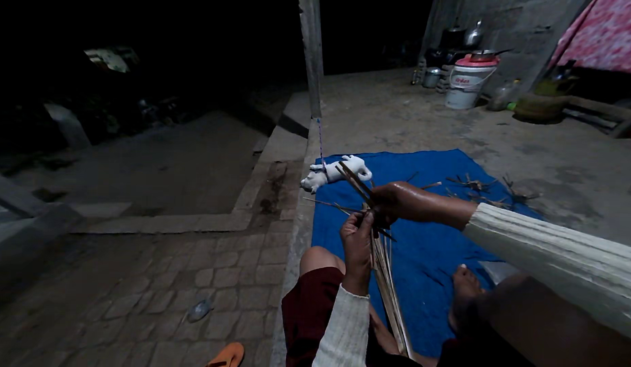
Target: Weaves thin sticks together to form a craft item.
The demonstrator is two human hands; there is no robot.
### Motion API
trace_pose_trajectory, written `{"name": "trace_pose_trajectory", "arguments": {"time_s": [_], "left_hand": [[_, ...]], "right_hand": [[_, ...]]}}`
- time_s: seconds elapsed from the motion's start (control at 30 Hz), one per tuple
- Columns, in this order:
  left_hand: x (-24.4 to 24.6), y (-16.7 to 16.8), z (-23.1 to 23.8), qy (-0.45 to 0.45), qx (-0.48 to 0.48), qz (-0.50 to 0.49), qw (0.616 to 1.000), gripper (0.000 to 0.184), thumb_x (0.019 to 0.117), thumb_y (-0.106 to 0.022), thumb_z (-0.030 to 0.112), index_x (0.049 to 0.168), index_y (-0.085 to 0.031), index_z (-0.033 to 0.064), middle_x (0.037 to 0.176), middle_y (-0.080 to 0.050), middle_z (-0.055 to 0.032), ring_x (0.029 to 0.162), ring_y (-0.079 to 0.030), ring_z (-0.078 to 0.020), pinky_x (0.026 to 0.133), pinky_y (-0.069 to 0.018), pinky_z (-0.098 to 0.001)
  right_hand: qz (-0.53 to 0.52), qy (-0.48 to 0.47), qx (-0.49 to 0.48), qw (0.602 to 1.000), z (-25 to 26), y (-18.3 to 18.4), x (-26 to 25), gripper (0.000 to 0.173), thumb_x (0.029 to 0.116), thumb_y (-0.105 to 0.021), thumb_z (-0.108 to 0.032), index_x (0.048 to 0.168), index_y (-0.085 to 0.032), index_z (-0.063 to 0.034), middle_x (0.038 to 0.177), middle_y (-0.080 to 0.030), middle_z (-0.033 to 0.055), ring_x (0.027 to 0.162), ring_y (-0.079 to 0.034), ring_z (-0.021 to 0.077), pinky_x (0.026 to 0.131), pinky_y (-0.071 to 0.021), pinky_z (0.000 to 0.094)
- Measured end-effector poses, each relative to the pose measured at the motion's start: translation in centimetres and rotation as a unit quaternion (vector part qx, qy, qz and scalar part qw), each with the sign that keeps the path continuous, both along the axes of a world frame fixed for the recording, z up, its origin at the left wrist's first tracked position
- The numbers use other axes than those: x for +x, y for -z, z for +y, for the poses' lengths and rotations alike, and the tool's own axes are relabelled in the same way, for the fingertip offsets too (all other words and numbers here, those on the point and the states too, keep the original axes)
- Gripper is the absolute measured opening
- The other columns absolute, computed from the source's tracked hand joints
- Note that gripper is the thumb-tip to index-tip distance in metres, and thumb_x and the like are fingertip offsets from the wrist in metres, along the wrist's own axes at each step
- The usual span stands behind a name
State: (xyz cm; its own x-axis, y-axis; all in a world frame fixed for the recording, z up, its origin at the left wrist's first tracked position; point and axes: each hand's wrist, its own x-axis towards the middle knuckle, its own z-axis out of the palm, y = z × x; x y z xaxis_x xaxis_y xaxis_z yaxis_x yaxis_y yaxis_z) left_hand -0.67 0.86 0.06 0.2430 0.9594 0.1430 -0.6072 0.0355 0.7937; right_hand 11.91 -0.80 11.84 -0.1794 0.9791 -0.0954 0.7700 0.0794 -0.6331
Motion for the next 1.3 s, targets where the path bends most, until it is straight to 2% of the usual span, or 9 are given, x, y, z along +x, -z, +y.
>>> {"name": "trace_pose_trajectory", "arguments": {"time_s": [0.17, 0.37, 0.47, 0.57, 0.77, 0.87, 1.0, 1.17, 1.3], "left_hand": [[0.0, -0.1, 0.0, -0.008, -0.007, -0.007, 1.0, 0.005, 0.0953, -0.061, -0.006, 0.097, -0.065, -0.0073, 0.082, -0.067, -0.0097, 0.065, -0.062, -0.0097, 0.06, -0.0544, -0.0226], [0.0, -0.2, -0.2, -0.014, -0.003, -0.011, 1.0, 0.012, 0.0901, -0.064, -0.011, 0.102, -0.065, -0.0083, 0.085, -0.069, -0.0105, 0.07, -0.066, -0.0117, 0.064, -0.0573, -0.0246], [0.0, -0.3, -0.3, -0.017, -0.002, -0.003, 1.0, 0.013, 0.0894, -0.065, -0.011, 0.102, -0.066, -0.0083, 0.085, -0.069, -0.0104, 0.068, -0.065, -0.0107, 0.063, -0.0564, -0.0235], [0.1, -0.1, -0.3, -0.015, 0.002, 0.0, 1.0, 0.013, 0.0889, -0.065, -0.011, 0.101, -0.064, -0.007, 0.084, -0.069, -0.0092, 0.068, -0.066, -0.0106, 0.063, -0.0567, -0.0239], [0.2, 0.3, -0.1, -0.025, -0.01, -0.017, 1.0, 0.014, 0.0893, -0.061, -0.013, 0.102, -0.062, -0.0063, 0.085, -0.068, -0.0085, 0.072, -0.066, -0.0112, 0.066, -0.0572, -0.025], [0.3, 0.4, -0.1, -0.033, -0.031, -0.019, 0.999, 0.014, 0.0903, -0.06, -0.012, 0.102, -0.062, -0.0062, 0.083, -0.067, -0.0087, 0.069, -0.064, -0.0102, 0.062, -0.0554, -0.0239], [0.4, 0.8, 0.0, -0.041, -0.02, -0.005, 0.999, 0.013, 0.0922, -0.057, -0.013, 0.103, -0.06, -0.0055, 0.085, -0.066, -0.0048, 0.072, -0.064, -0.0062, 0.065, -0.056, -0.0212], [0.5, 1.0, 0.1, -0.038, -0.024, -0.008, 0.999, 0.012, 0.091, -0.061, -0.013, 0.101, -0.062, -0.006, 0.083, -0.067, -0.0069, 0.067, -0.063, -0.0076, 0.06, -0.0549, -0.0213], [0.5, 1.3, 0.1, -0.032, -0.014, -0.018, 0.999, 0.014, 0.0907, -0.057, -0.014, 0.101, -0.06, -0.0051, 0.083, -0.067, -0.0057, 0.069, -0.064, -0.0075, 0.062, -0.0557, -0.0221]], "right_hand": [[0.013, -0.004, -0.014, 1.0, 0.2, 0.0, 0.4, 0.01, 0.1018, -0.059, -0.005, 0.105, -0.064, 0.0032, 0.089, -0.065, 0.0114, 0.073, -0.066, 0.0144, 0.072, -0.0583, 0.0313], [0.015, -0.001, -0.023, 1.0, 0.5, 0.3, 0.6, 0.009, 0.0983, -0.061, 0.001, 0.107, -0.063, 0.003, 0.091, -0.065, 0.0122, 0.075, -0.066, 0.0154, 0.073, -0.0577, 0.0325], [0.009, 0.002, -0.024, 1.0, 0.5, 0.3, 0.7, 0.011, 0.1006, -0.059, -0.001, 0.109, -0.063, 0.0037, 0.094, -0.065, 0.0134, 0.077, -0.067, 0.0167, 0.075, -0.059, 0.0338], [0.011, 0.004, -0.013, 1.0, 0.5, 0.4, 0.7, 0.011, 0.1028, -0.058, -0.005, 0.107, -0.063, 0.0035, 0.091, -0.066, 0.0122, 0.073, -0.067, 0.015, 0.073, -0.0588, 0.0319], [0.042, -0.014, -0.006, 0.999, 0.4, 0.5, 0.7, 0.013, 0.0981, -0.062, -0.001, 0.111, -0.062, 0.0034, 0.092, -0.066, 0.012, 0.076, -0.066, 0.0154, 0.075, -0.058, 0.0328], [0.037, -0.024, 0.002, 0.999, 0.5, 0.6, 0.8, 0.01, 0.0997, -0.06, -0.001, 0.108, -0.062, 0.0041, 0.091, -0.065, 0.012, 0.074, -0.066, 0.0145, 0.074, -0.0581, 0.0317], [0.049, -0.024, -0.01, 0.998, 0.3, 0.4, 0.8, 0.013, 0.1035, -0.055, -0.004, 0.105, -0.066, 0.0032, 0.088, -0.067, 0.0088, 0.072, -0.065, 0.0097, 0.074, -0.0573, 0.0273], [0.04, -0.045, -0.015, 0.998, 0.1, 0.5, 0.7, 0.019, 0.1065, -0.049, -0.006, 0.111, -0.065, 0.0038, 0.09, -0.066, 0.0086, 0.073, -0.064, 0.0079, 0.074, -0.0564, 0.0258], [0.028, -0.051, -0.013, 0.998, 0.2, 0.6, 0.7, 0.019, 0.1066, -0.049, -0.006, 0.114, -0.063, 0.0028, 0.092, -0.066, 0.0091, 0.072, -0.064, 0.0092, 0.072, -0.0566, 0.0269]]}}
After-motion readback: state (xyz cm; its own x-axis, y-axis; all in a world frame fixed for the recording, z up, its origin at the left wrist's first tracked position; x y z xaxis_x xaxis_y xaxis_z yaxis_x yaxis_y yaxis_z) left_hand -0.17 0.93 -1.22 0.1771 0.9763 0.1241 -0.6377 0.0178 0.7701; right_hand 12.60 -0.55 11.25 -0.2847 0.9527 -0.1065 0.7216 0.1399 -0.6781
